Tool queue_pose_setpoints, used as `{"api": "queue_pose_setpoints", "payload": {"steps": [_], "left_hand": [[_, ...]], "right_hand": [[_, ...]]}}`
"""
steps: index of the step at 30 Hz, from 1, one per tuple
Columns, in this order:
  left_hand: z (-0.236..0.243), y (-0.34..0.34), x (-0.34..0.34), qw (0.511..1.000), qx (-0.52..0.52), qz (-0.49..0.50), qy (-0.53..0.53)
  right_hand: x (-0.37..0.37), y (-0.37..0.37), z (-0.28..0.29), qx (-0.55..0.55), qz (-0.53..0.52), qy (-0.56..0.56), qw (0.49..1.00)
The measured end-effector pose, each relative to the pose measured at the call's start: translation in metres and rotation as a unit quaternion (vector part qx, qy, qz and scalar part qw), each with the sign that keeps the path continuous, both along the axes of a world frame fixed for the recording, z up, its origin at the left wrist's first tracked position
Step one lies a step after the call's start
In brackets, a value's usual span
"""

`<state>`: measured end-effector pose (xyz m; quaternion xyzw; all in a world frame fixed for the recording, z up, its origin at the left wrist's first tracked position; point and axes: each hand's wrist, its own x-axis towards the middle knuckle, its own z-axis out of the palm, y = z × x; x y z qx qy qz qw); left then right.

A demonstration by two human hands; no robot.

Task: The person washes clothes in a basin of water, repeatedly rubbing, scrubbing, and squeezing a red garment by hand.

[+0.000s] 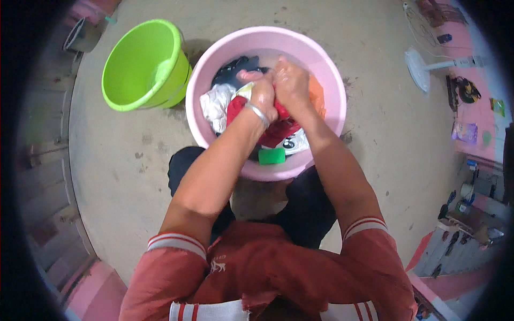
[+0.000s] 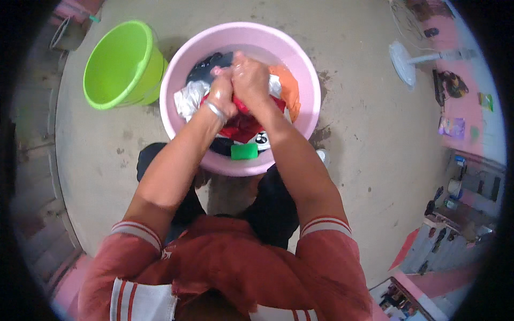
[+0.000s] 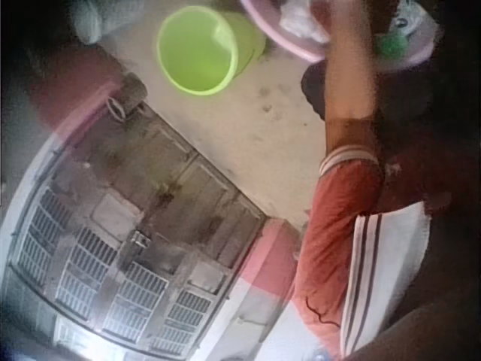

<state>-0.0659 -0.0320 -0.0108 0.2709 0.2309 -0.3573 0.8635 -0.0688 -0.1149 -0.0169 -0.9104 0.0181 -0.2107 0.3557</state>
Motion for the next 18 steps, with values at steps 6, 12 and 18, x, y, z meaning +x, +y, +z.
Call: {"api": "queue_pose_setpoints", "payload": {"steps": [6, 12, 18], "left_hand": [[0.008, 0.025, 0.003, 0.938, 0.102, -0.267, -0.198], [0.020, 0.034, 0.030, 0.974, 0.095, 0.028, -0.201], [-0.016, 0.029, 0.068, 0.971, 0.165, 0.161, -0.058]], "right_hand": [[0.018, -0.043, -0.004, 0.330, -0.062, 0.183, 0.924], [-0.021, -0.083, -0.027, 0.170, 0.228, 0.407, 0.868], [0.007, -0.078, -0.018, 0.484, 0.032, 0.139, 0.863]]}}
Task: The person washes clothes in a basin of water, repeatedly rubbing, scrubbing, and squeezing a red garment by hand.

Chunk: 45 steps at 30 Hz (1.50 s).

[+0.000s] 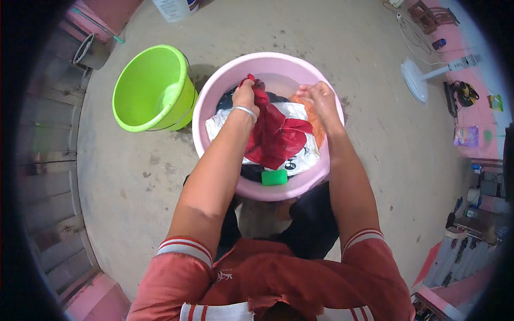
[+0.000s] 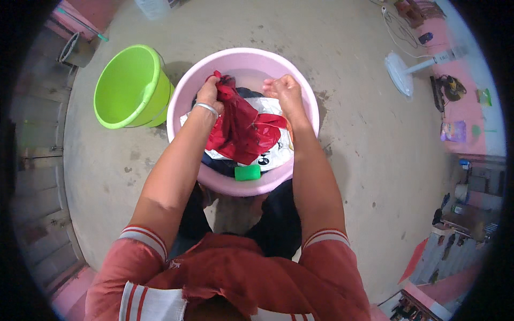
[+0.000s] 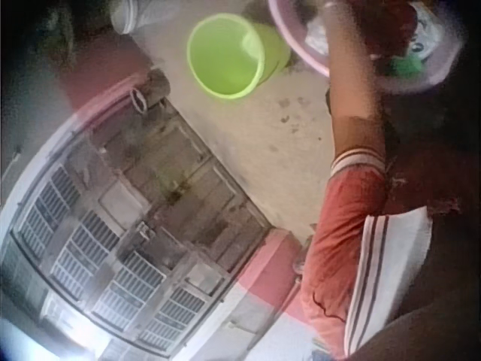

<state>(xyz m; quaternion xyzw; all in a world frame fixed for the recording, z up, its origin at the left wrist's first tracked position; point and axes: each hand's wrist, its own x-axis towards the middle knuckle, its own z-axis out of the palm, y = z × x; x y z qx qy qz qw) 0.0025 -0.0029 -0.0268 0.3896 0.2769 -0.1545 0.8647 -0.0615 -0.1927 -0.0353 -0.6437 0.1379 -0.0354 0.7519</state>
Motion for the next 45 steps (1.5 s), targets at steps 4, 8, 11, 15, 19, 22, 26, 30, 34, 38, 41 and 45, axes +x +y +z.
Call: {"api": "queue_pose_setpoints", "payload": {"steps": [4, 8, 11, 15, 19, 22, 26, 30, 34, 38, 41, 45], "left_hand": [[-0.008, 0.006, 0.012, 0.973, -0.106, -0.204, -0.006], [0.020, 0.007, 0.000, 0.919, -0.183, -0.347, -0.042], [0.017, 0.016, 0.009, 0.925, -0.201, -0.317, -0.055], [-0.002, 0.017, 0.011, 0.988, -0.019, -0.155, -0.015], [-0.021, 0.031, 0.016, 0.985, -0.156, 0.013, 0.071], [-0.032, -0.010, 0.000, 0.996, 0.009, 0.015, 0.083], [0.002, -0.051, -0.038, 0.977, -0.183, -0.105, 0.031], [-0.078, 0.028, 0.016, 0.992, -0.116, -0.053, -0.014], [0.030, -0.032, -0.049, 0.976, -0.083, -0.199, 0.037], [0.044, 0.011, -0.035, 0.873, 0.063, -0.474, -0.100], [0.057, 0.035, -0.027, 0.873, 0.138, -0.445, -0.146], [0.056, 0.031, -0.031, 0.923, 0.101, -0.330, -0.169]], "right_hand": [[0.013, 0.013, -0.016, -0.253, 0.061, -0.032, 0.965], [0.015, -0.001, -0.026, -0.375, 0.176, -0.016, 0.910], [0.018, -0.010, -0.031, -0.209, 0.146, 0.041, 0.966], [0.025, 0.009, -0.008, 0.023, -0.009, -0.027, 0.999], [0.002, 0.110, 0.067, -0.267, 0.132, -0.133, 0.945], [0.015, 0.132, 0.048, -0.669, 0.097, -0.066, 0.734], [0.035, 0.053, 0.012, -0.576, -0.029, 0.014, 0.817], [0.006, 0.143, 0.048, -0.516, 0.055, -0.167, 0.838], [0.012, 0.058, 0.028, -0.534, -0.043, 0.024, 0.844], [0.025, 0.036, 0.028, -0.358, 0.013, 0.005, 0.934], [0.007, 0.029, 0.039, -0.183, 0.142, 0.020, 0.973], [-0.021, -0.003, -0.006, -0.488, 0.318, 0.080, 0.809]]}}
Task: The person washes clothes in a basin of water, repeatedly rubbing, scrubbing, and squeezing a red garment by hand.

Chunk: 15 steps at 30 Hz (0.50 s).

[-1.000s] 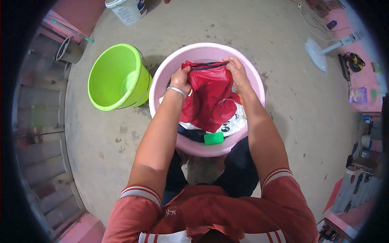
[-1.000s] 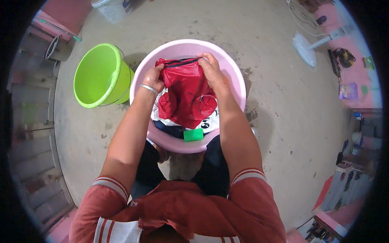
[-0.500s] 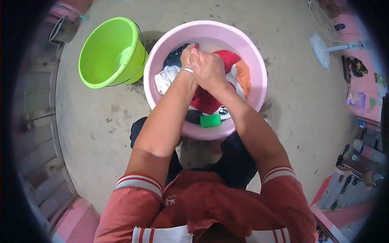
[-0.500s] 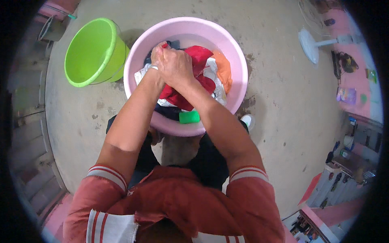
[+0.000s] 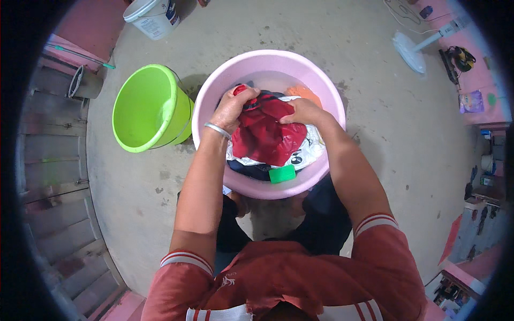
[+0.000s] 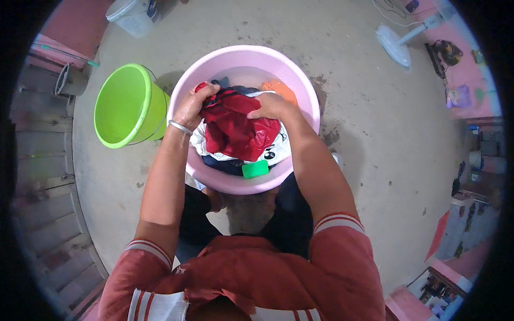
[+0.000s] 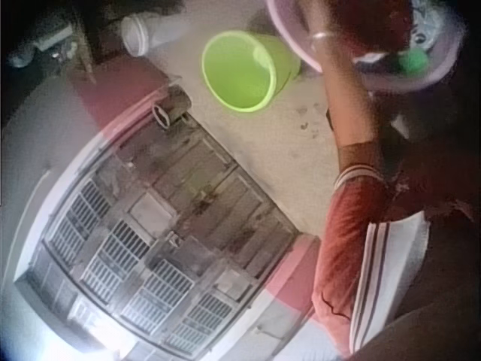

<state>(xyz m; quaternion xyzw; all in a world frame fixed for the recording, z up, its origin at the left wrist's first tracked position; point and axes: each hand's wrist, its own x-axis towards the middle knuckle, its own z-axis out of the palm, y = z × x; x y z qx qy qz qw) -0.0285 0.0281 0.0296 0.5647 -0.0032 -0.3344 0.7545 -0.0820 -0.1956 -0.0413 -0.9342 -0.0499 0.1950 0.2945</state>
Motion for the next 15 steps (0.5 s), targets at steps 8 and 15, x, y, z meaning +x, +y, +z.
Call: {"api": "queue_pose_setpoints", "payload": {"steps": [8, 15], "left_hand": [[-0.106, -0.011, 0.027, 0.904, -0.183, 0.287, 0.259], [-0.043, -0.082, -0.023, 0.928, -0.255, 0.197, 0.189]], "right_hand": [[0.012, 0.060, 0.048, 0.413, -0.184, -0.073, 0.889], [0.030, 0.058, 0.023, -0.040, -0.147, -0.346, 0.926]]}}
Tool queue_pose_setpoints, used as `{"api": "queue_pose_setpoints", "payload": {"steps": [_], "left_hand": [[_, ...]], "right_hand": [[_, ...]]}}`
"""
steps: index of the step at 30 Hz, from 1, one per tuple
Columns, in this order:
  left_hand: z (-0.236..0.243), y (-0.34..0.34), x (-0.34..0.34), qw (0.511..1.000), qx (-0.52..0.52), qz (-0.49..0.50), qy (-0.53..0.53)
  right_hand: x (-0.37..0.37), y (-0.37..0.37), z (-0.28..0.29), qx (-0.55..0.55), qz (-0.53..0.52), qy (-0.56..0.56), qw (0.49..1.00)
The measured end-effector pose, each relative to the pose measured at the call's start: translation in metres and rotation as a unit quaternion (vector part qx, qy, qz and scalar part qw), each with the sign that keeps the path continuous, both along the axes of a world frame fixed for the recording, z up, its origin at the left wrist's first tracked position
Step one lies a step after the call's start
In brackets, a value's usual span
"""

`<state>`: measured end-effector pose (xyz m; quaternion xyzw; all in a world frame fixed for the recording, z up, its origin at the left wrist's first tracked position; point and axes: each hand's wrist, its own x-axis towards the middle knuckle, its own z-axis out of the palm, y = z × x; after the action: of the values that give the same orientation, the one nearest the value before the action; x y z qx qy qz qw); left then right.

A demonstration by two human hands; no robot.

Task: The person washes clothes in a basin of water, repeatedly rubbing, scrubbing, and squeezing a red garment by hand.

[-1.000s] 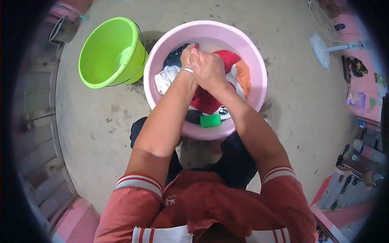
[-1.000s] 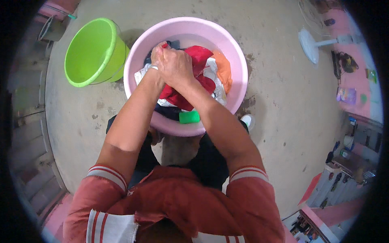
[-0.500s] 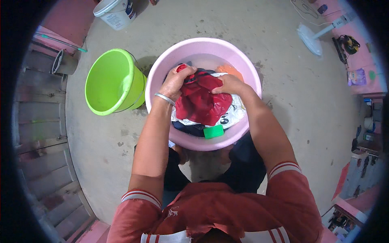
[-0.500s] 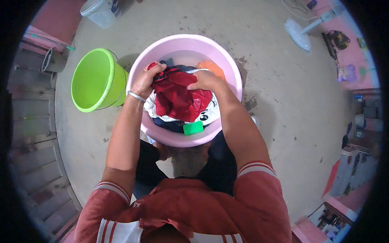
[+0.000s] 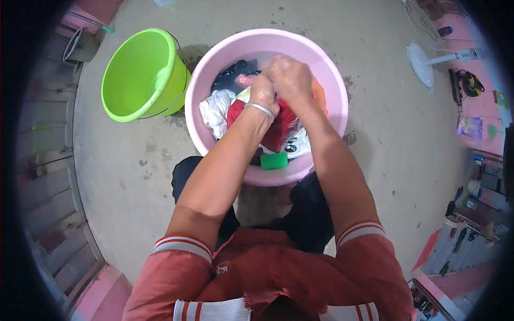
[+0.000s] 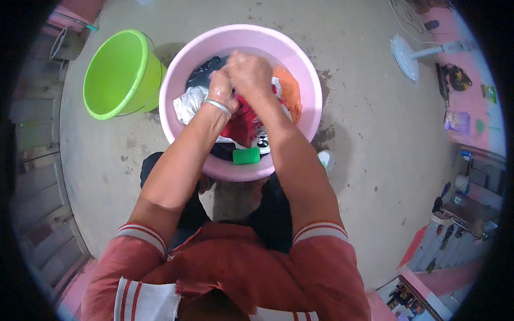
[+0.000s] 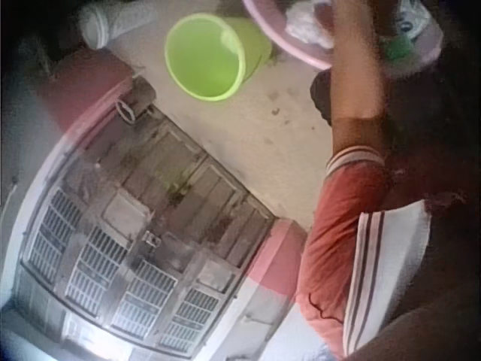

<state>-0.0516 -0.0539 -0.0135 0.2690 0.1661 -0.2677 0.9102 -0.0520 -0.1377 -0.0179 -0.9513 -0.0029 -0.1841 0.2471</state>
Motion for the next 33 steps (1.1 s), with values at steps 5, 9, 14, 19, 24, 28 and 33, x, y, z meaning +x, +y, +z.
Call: {"api": "queue_pose_setpoints", "payload": {"steps": [5, 9, 14, 19, 24, 28, 33], "left_hand": [[-0.075, 0.062, 0.041, 0.866, 0.333, -0.068, -0.368], [-0.006, 0.025, 0.000, 0.992, 0.099, -0.078, 0.022], [0.019, 0.064, 0.004, 0.897, 0.239, -0.345, -0.143], [0.030, 0.088, 0.023, 0.975, 0.143, -0.153, -0.069], [0.005, 0.075, 0.033, 0.994, 0.075, -0.084, -0.010], [-0.019, 0.050, 0.030, 0.999, 0.024, -0.024, 0.020], [-0.100, 0.147, 0.075, 0.962, -0.254, -0.070, -0.073]], "right_hand": [[-0.002, 0.065, 0.013, 0.051, 0.050, -0.050, 0.996], [-0.017, 0.031, 0.021, 0.139, -0.038, -0.004, 0.990], [0.000, -0.025, 0.005, 0.289, -0.027, 0.151, 0.945], [-0.032, -0.045, -0.020, 0.430, 0.219, 0.402, 0.778], [-0.008, -0.054, -0.038, 0.484, 0.066, 0.202, 0.849], [0.005, -0.036, -0.034, 0.583, -0.061, 0.110, 0.803], [-0.013, 0.114, 0.042, 0.215, 0.194, -0.047, 0.956]]}}
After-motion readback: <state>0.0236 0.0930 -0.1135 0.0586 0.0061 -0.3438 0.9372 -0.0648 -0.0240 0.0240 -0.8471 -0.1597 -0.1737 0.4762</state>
